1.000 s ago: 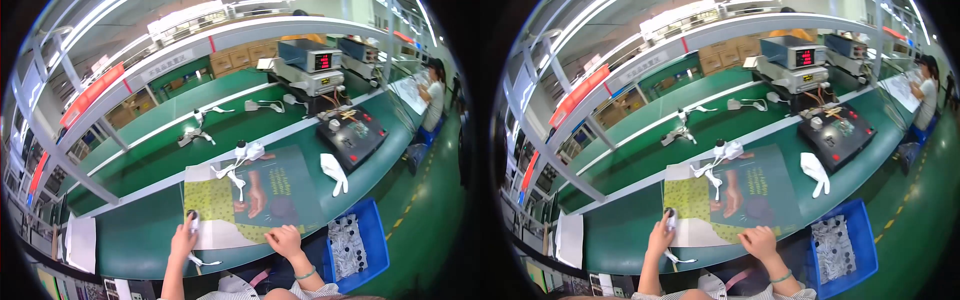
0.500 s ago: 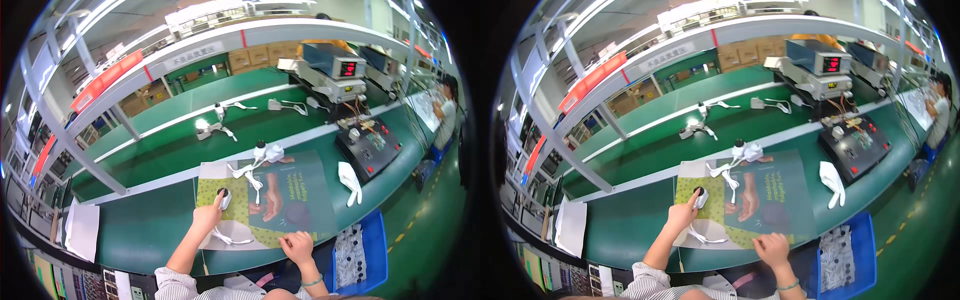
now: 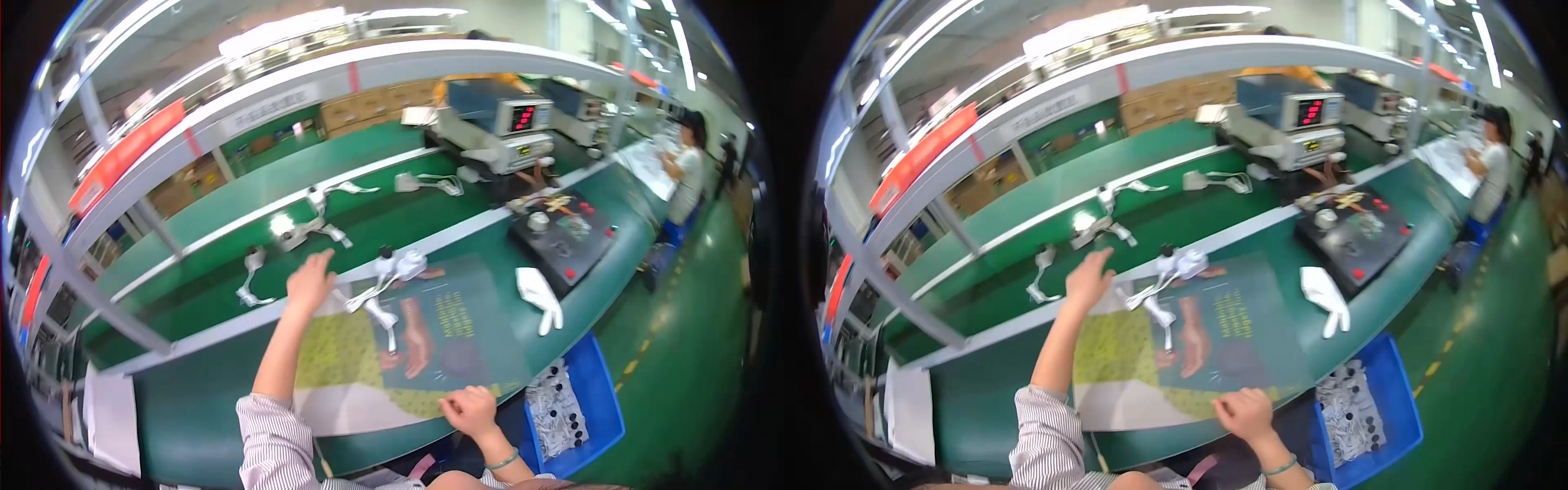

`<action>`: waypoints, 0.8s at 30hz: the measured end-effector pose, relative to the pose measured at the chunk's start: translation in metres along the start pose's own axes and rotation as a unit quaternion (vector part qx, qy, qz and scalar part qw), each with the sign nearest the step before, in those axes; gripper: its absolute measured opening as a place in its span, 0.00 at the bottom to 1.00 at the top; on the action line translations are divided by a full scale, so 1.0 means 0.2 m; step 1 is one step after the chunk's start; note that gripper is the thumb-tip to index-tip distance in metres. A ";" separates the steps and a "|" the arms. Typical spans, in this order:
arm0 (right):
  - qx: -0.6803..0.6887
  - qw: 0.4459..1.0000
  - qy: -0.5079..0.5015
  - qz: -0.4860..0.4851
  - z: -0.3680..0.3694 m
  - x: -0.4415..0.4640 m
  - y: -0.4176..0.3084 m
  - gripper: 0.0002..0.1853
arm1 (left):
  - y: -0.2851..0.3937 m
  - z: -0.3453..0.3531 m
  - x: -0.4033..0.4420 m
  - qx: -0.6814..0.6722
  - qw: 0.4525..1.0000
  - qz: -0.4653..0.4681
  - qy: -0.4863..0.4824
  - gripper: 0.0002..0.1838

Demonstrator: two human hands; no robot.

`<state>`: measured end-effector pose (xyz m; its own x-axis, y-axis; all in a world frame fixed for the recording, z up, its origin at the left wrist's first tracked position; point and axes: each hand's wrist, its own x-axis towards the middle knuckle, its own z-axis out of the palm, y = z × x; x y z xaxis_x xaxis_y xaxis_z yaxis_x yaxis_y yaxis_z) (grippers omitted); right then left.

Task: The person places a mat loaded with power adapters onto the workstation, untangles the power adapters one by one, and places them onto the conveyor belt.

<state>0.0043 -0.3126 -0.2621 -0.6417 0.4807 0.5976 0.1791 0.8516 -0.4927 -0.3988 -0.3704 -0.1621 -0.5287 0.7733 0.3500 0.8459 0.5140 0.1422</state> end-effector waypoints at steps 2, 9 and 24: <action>-0.001 1.000 0.004 -0.014 0.01 -0.01 0.02 0.09 | 0.25 0.14 0.10 -0.083 0.993 0.055 -0.064 0.37; -0.009 1.000 0.011 -0.010 -0.01 -0.01 0.00 0.10 | 0.58 0.53 0.30 -0.008 0.990 0.107 -0.088 0.45; 0.001 1.000 0.000 -0.013 -0.02 0.00 0.00 0.13 | 0.53 0.07 0.00 -0.119 0.985 0.122 0.001 0.32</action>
<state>0.0073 -0.3122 -0.2589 -0.6462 0.4576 0.6107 0.1606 0.8639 -0.4774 -0.3094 -0.3109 -0.1595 -0.3080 0.8619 0.4027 0.9404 0.2117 0.2662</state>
